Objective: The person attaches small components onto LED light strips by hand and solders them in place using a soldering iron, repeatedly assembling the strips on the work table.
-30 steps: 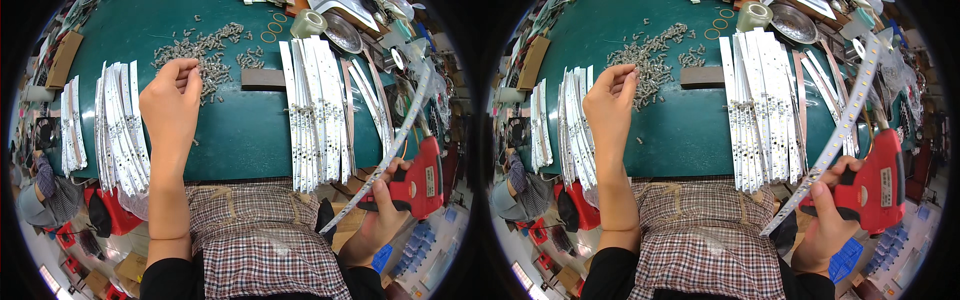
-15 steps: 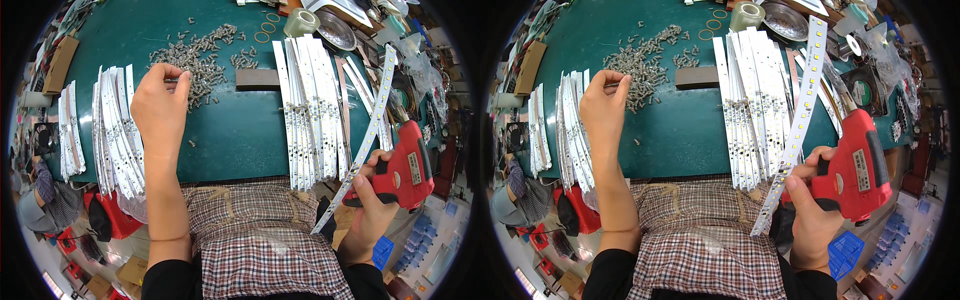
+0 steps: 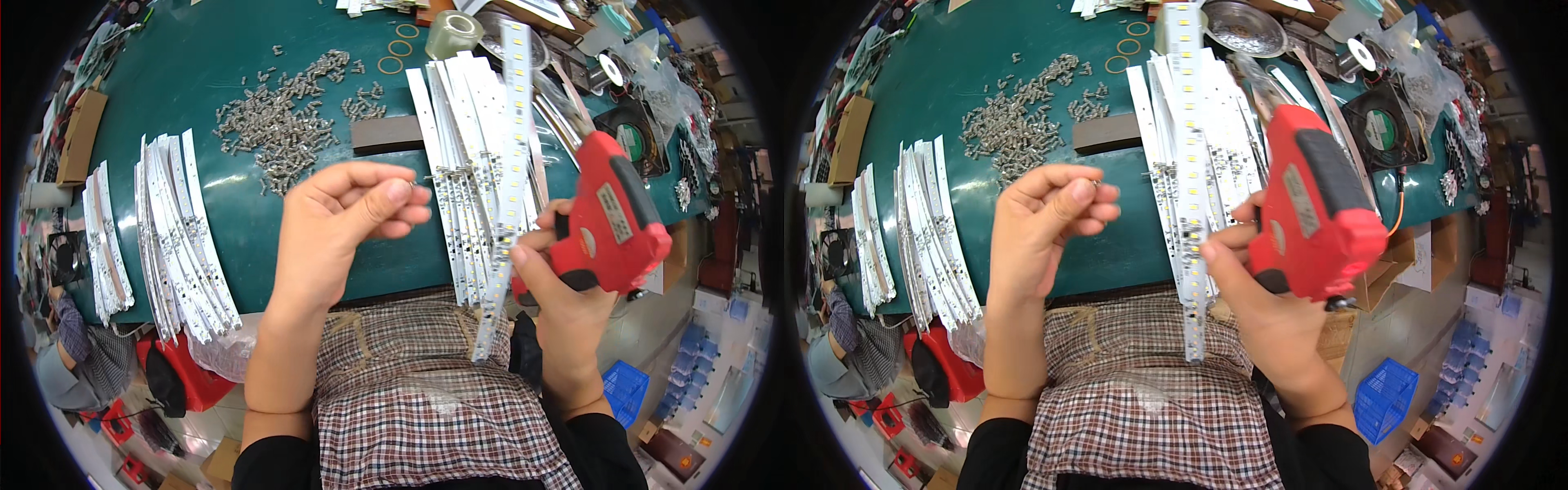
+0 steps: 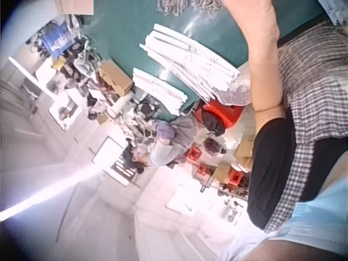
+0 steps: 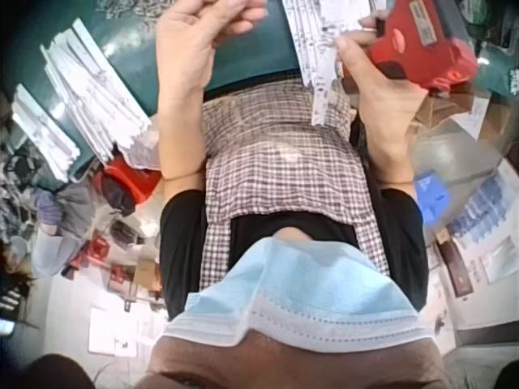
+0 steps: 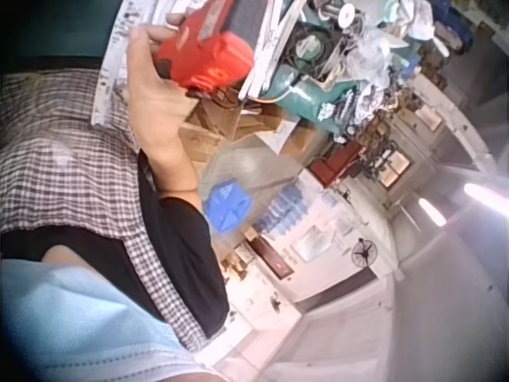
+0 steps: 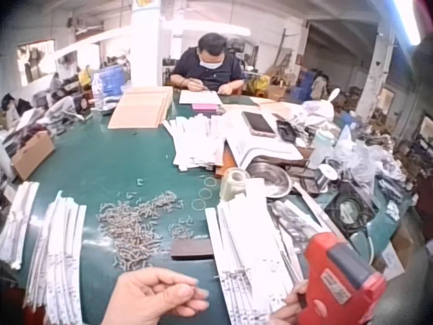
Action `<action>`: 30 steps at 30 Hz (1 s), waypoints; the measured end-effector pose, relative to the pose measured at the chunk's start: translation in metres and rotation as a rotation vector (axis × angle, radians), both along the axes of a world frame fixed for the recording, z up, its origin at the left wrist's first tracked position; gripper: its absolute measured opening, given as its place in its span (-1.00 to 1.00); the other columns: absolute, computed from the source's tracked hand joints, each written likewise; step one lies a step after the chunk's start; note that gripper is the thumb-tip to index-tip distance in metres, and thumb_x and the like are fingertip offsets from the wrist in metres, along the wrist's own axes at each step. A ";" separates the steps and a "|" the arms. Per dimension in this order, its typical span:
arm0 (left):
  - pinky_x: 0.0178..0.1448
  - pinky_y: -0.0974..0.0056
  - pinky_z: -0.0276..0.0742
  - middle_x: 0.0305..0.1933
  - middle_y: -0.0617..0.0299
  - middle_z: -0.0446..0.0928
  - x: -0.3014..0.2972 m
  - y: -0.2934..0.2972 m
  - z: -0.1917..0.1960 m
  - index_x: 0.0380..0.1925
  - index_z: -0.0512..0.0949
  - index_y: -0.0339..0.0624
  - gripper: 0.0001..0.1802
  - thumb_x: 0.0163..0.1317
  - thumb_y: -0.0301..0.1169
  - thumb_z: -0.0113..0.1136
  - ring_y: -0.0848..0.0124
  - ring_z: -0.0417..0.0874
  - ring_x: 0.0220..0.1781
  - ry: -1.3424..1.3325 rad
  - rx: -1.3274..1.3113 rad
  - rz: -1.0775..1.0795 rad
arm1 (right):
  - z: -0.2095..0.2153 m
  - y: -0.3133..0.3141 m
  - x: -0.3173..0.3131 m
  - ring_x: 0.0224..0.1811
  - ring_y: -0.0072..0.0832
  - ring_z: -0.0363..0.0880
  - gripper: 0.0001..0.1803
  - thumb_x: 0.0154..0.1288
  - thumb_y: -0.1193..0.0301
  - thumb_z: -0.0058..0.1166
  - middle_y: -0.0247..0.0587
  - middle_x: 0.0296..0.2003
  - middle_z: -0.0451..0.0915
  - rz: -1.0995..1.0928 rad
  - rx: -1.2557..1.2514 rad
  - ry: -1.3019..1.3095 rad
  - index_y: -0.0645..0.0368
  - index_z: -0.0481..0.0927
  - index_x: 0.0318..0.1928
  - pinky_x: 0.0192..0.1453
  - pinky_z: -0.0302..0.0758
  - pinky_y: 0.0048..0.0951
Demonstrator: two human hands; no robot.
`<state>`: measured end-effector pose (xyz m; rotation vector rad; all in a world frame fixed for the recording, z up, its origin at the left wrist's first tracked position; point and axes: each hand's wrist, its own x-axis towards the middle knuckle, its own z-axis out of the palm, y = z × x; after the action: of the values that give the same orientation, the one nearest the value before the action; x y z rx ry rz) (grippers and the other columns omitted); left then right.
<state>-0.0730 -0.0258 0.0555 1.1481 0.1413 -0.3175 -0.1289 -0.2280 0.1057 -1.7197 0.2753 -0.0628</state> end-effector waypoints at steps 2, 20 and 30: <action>-0.24 0.43 0.65 -0.25 0.03 0.68 -0.004 -0.006 -0.002 -0.15 0.61 -0.34 -0.76 0.27 -0.40 0.27 0.44 0.72 -0.32 0.015 0.003 -0.037 | -0.007 -0.001 0.002 -0.38 -0.71 0.52 -0.57 0.17 0.66 0.21 -0.29 -0.27 0.56 0.037 -0.063 -0.012 0.31 0.40 0.04 -0.22 0.45 -0.63; -0.18 0.36 0.70 -0.22 0.04 0.66 -0.015 -0.025 -0.015 -0.22 0.59 -0.34 -0.83 0.19 -0.54 0.28 0.37 0.73 -0.25 0.031 -0.133 -0.085 | -0.018 0.006 0.007 -0.36 -0.62 0.59 -0.81 0.14 0.62 0.25 -0.22 -0.12 0.52 0.089 -0.033 0.054 0.33 0.60 -0.20 -0.23 0.53 -0.55; -0.13 0.43 0.61 -0.18 0.12 0.65 -0.011 -0.022 -0.016 -0.12 0.54 -0.33 -0.71 0.18 -0.50 0.34 0.48 0.68 -0.20 0.072 -0.161 -0.153 | -0.019 0.006 0.005 -0.34 -0.64 0.59 -0.66 0.17 0.63 0.23 -0.26 -0.18 0.55 0.092 0.025 0.088 0.33 0.50 -0.03 -0.22 0.54 -0.57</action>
<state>-0.0835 -0.0480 0.0394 0.9900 0.0894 -0.4970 -0.1239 -0.2219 0.0866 -1.7102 0.2610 0.0838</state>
